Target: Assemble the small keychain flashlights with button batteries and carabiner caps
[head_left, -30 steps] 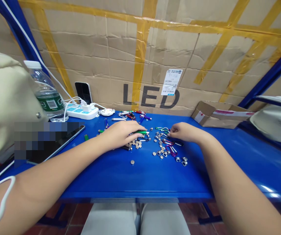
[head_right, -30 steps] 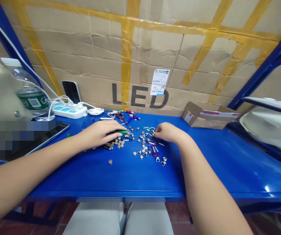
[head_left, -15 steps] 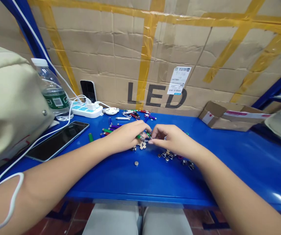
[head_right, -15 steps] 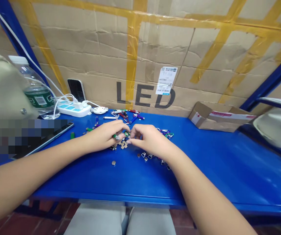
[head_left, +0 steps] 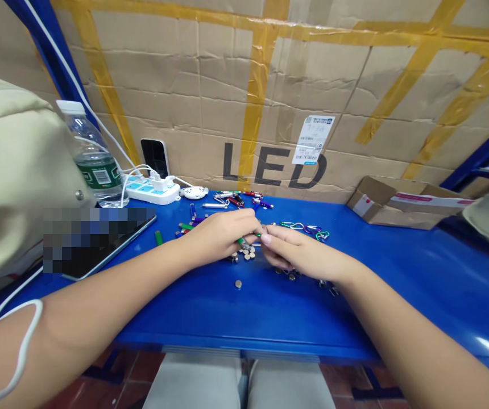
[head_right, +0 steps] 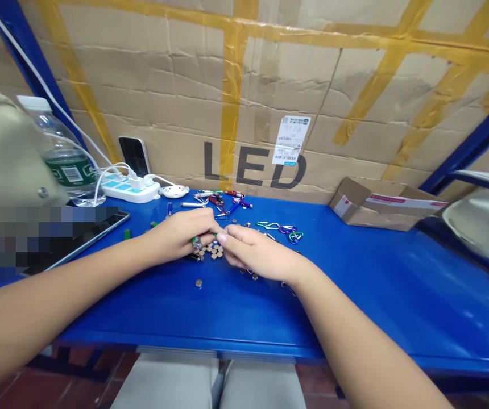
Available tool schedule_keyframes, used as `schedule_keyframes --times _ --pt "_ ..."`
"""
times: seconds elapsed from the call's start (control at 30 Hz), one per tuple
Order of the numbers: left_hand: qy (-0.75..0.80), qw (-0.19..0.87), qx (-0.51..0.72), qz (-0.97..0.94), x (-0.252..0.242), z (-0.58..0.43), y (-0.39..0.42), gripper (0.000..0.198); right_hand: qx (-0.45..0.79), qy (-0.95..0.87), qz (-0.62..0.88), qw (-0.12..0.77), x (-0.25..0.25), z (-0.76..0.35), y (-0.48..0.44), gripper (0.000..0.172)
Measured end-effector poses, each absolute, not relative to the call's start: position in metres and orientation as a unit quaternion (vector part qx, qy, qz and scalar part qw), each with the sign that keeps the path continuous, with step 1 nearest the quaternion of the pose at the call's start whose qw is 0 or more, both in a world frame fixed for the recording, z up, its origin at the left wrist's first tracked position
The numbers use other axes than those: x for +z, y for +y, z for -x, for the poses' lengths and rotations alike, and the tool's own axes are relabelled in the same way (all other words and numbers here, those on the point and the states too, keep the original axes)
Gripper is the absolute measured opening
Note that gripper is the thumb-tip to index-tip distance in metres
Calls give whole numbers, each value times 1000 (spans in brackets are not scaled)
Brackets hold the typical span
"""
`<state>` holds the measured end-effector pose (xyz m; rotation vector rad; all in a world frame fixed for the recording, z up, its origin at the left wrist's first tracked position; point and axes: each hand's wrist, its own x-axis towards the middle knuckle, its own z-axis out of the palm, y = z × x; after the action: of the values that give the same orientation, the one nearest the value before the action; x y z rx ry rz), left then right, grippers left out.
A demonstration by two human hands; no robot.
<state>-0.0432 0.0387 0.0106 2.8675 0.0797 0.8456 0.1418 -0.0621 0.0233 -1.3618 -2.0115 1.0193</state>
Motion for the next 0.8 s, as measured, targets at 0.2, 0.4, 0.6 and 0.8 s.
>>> schedule_keyframes --times 0.2,0.4,0.6,0.8 --pt "177 143 258 -939 9 38 37 43 269 -740 567 240 17 -140 -58 33" --pt "247 216 204 -922 11 39 29 57 137 -753 602 229 13 -141 -51 27" --pt "222 267 176 -921 18 41 24 29 102 -751 608 237 11 -142 -46 25" --pt "165 205 185 -947 22 39 28 20 110 -743 613 245 9 -144 -46 27"
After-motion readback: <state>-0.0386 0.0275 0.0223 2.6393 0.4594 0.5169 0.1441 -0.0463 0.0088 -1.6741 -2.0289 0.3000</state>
